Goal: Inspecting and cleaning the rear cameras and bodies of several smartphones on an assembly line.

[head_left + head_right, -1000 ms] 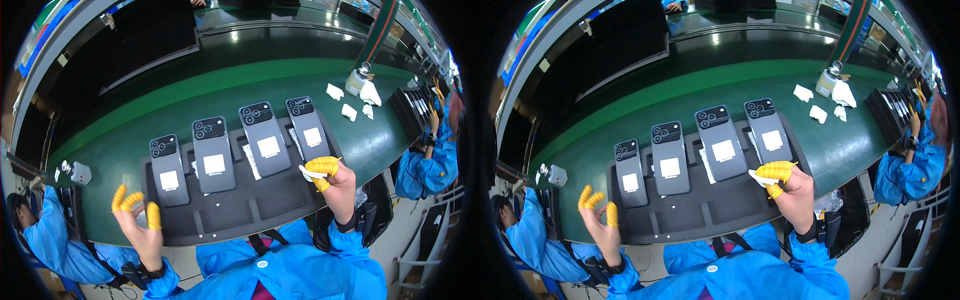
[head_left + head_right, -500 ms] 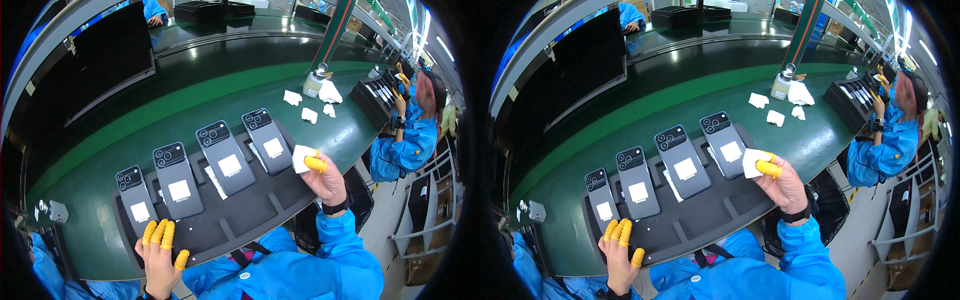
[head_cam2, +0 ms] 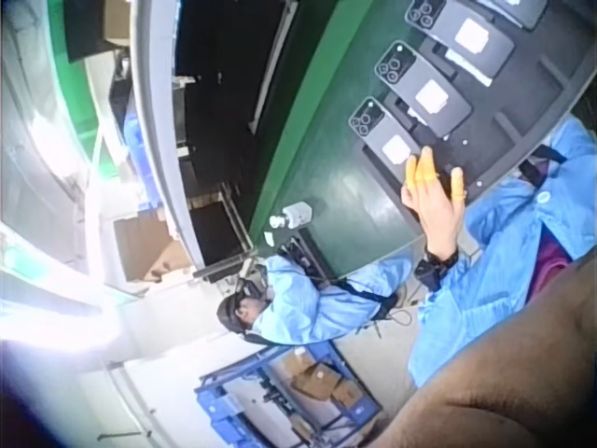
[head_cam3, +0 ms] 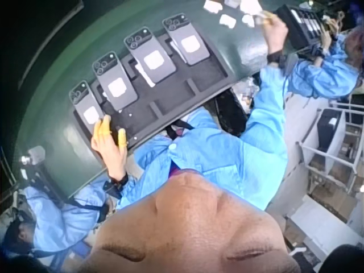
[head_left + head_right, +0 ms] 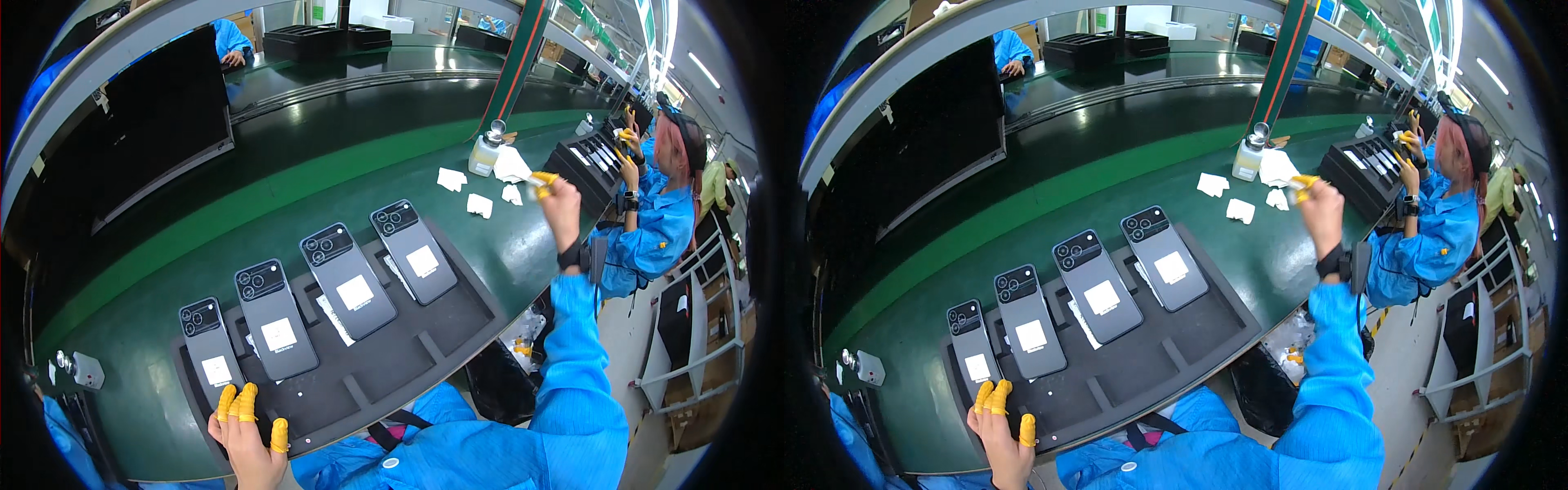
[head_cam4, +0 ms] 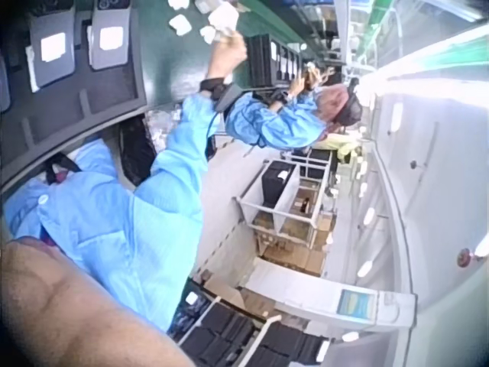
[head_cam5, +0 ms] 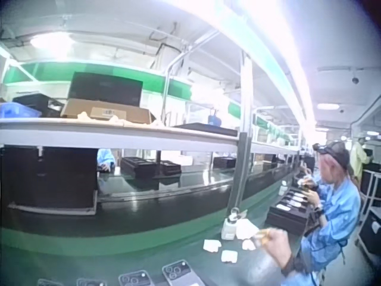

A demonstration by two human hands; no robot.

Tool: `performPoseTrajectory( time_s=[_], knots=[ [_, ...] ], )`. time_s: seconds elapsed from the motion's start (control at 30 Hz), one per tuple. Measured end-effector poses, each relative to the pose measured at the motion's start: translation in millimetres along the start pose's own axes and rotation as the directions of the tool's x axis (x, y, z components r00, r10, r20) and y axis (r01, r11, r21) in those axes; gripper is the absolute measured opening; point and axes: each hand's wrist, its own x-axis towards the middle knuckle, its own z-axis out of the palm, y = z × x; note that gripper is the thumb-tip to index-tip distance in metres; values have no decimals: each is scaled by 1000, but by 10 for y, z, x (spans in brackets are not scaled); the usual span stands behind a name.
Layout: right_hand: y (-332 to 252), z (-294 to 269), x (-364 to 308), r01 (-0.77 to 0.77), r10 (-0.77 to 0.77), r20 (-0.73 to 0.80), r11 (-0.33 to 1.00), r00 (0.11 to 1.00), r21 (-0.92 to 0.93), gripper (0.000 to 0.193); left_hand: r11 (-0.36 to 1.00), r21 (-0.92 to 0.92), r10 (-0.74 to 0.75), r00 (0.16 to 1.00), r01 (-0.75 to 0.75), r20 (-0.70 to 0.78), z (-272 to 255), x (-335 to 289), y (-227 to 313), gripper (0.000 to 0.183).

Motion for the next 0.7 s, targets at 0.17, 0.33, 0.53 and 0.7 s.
performPoseTrajectory(
  time_s=[0.17,0.33,0.53,0.7],
  knots=[
    [1079,388,305,52,-55,3,921,998,-386,17,1000,-10,28,1000,-28,-1,-17,8,10,57],
    [675,608,3,-21,58,135,964,989,-265,28,998,-18,60,998,-60,30,25,-96,-29,58],
    [-486,427,-432,89,-135,254,979,958,183,22,978,28,205,978,-206,24,-159,-33,7,48],
    [-1092,219,-671,-163,13,460,944,888,287,22,998,48,-27,998,31,-64,19,-77,-22,45]
  ],
)
